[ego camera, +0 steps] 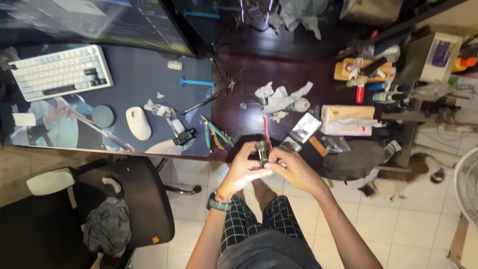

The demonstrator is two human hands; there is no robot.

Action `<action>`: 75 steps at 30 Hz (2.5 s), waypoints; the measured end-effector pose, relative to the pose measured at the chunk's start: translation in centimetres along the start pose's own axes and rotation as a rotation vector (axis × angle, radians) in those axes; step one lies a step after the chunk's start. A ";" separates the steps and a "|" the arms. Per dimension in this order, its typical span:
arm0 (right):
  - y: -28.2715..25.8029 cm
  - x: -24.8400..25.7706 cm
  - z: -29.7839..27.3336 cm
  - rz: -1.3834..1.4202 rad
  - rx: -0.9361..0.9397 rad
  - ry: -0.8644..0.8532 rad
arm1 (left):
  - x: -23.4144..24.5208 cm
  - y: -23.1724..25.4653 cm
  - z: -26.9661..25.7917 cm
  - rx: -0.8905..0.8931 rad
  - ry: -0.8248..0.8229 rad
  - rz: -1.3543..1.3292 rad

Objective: The person assembles a small electronic component by hand, using pliers to manipulate wires and small metal pieces on a desk.

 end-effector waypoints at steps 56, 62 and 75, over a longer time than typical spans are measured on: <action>14.1 -0.8 -2.9 0.620 -0.132 0.686 | -5.8 -4.6 2.1 0.191 0.279 -0.123; 14.4 -0.9 -2.6 0.419 -0.140 0.657 | -6.1 -4.7 2.6 0.192 0.286 -0.087; 12.1 -1.9 1.0 -0.539 -0.275 0.583 | -5.9 -5.5 2.1 0.198 0.304 -0.167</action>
Point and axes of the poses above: each hand's wrist, its own z-axis towards the middle knuckle, its own x-axis out of the back of the hand, y = z × x, the point moved 1 cm from there along z, towards the middle knuckle, and after that the axes turned 10 degrees about -y, right-handed, at the moved point
